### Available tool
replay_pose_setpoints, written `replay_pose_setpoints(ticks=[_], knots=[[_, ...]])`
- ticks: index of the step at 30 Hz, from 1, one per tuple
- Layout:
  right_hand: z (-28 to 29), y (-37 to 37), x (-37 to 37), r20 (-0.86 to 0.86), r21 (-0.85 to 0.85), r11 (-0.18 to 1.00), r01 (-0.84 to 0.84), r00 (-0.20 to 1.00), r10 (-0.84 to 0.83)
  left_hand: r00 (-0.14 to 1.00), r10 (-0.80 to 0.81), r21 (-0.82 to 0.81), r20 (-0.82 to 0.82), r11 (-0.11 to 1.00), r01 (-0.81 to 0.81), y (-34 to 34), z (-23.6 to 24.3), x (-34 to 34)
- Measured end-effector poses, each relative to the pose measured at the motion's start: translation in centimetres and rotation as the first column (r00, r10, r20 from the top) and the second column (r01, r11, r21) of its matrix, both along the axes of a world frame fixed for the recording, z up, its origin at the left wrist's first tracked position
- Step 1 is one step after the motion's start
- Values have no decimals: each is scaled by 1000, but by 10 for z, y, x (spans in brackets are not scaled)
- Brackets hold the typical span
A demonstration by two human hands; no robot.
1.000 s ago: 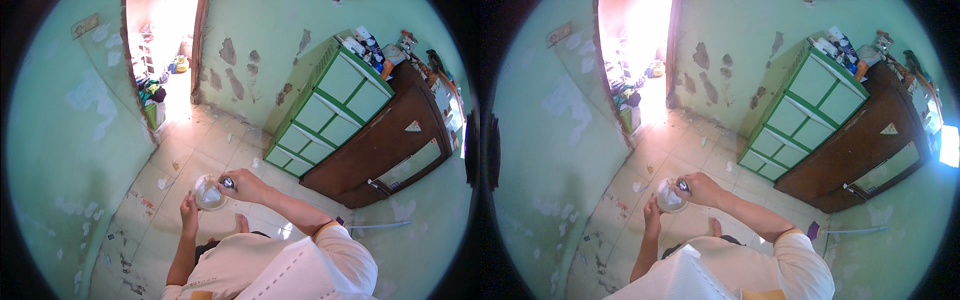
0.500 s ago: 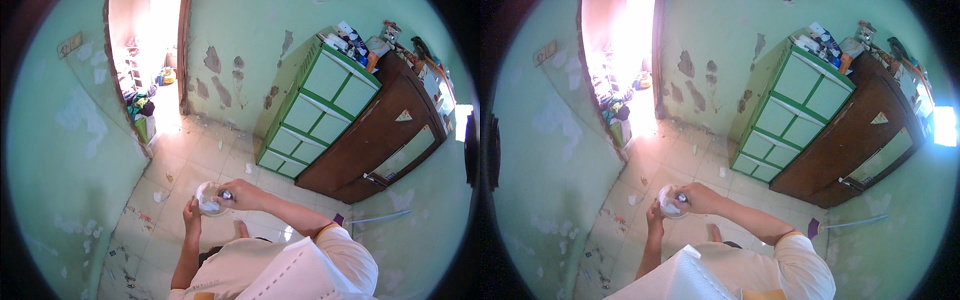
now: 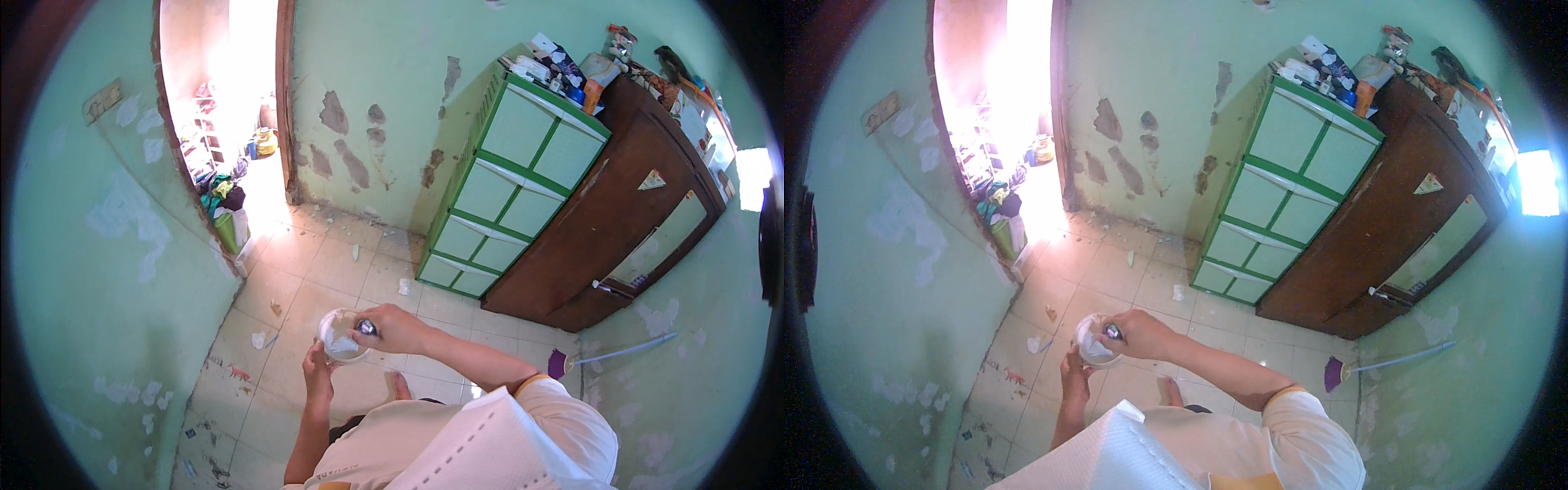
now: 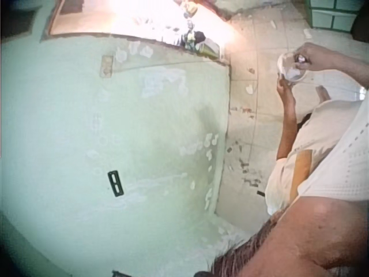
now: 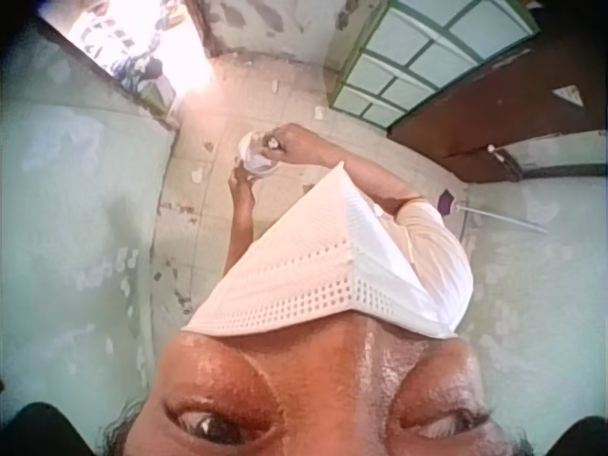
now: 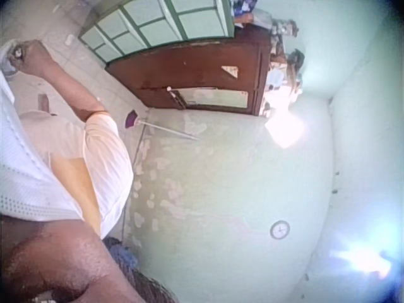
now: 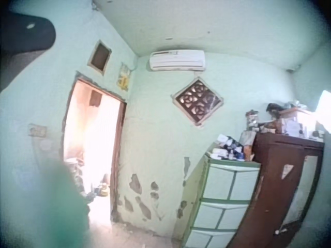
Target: The person mixes a white substance in a plastic container using a putty knife and applies it to fill holes and damaged sections on a wall.
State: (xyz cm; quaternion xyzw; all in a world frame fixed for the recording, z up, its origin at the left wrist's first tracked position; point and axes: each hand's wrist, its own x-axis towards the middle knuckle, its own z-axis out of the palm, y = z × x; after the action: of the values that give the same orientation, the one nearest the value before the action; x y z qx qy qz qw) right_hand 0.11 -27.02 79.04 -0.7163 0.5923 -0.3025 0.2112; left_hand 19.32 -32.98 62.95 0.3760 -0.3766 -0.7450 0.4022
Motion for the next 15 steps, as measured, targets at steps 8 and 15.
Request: replay_pose_setpoints(ticks=[8, 15], knots=[[-23, 9, 15, -33, 37, 992, -119, 992, 120, 997, -32, 93, 65, 995, 26, 11, -30, -15], [-28, 14, 14, -61, 78, 987, -144, 987, 149, 999, -51, 42, 14, 998, 51, 20, -38, -31]])
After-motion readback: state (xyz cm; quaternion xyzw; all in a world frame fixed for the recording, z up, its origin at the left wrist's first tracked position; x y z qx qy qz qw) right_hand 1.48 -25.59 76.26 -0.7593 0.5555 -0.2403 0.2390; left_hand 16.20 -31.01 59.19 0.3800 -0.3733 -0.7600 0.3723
